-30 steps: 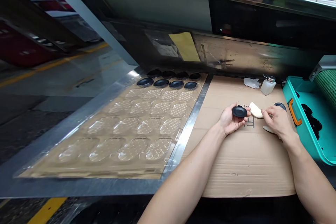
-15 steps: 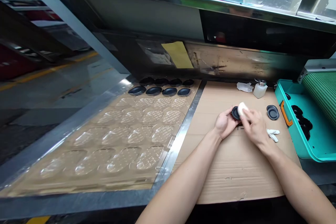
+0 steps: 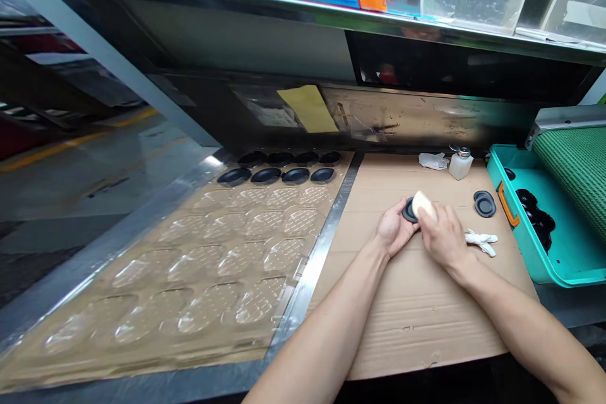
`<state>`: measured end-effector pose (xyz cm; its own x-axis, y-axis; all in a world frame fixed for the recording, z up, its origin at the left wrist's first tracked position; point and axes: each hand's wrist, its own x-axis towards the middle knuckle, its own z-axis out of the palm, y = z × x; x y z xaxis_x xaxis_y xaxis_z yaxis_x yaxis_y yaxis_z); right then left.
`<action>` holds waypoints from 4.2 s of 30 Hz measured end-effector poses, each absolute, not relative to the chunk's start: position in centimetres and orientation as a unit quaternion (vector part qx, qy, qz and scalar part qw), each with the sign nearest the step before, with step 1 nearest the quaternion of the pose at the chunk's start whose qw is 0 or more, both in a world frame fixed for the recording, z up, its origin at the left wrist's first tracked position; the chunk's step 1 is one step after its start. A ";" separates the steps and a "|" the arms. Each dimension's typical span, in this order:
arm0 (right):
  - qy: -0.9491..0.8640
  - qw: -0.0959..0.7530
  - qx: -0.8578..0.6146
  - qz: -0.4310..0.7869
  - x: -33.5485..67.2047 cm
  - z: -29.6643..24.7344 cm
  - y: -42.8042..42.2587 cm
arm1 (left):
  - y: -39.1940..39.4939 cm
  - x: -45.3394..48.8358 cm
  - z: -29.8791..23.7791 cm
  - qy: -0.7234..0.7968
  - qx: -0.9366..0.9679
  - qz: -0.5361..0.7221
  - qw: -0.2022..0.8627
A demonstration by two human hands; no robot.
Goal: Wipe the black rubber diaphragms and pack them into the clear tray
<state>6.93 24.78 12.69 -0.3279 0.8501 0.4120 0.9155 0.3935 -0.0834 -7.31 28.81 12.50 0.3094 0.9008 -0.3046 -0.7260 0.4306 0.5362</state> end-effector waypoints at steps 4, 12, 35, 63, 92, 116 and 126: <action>-0.750 0.225 -0.617 -0.077 9.4 13.2 26.5 | 28.6 -7.7 13.0 0.291 0.154 0.505 0.798; -0.763 0.179 -0.621 -0.016 10.8 13.0 25.9 | 28.4 -8.3 13.6 0.240 0.204 0.508 0.801; -0.759 0.162 -0.630 0.007 11.7 12.8 26.7 | 27.3 -7.7 12.6 0.469 0.580 0.530 0.403; -0.760 0.149 -0.633 0.008 11.1 13.6 25.7 | 30.5 -12.3 9.6 0.693 0.646 0.301 0.109; -0.778 0.178 -0.602 -0.028 8.0 10.6 27.5 | 18.9 -14.7 9.3 0.516 0.798 0.275 0.147; -0.770 0.218 -0.599 -0.014 7.7 9.5 29.7 | 21.3 -15.9 9.4 0.501 0.811 0.275 0.122; -0.800 0.177 -0.572 -0.037 7.2 10.7 27.6 | 21.1 -16.3 9.3 0.495 0.807 0.292 0.134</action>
<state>7.21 27.62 10.70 -0.2838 0.9018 0.3260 0.9281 0.3438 -0.1428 -16.28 21.10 9.28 0.3398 0.8772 0.3393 0.7201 -0.4747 0.5061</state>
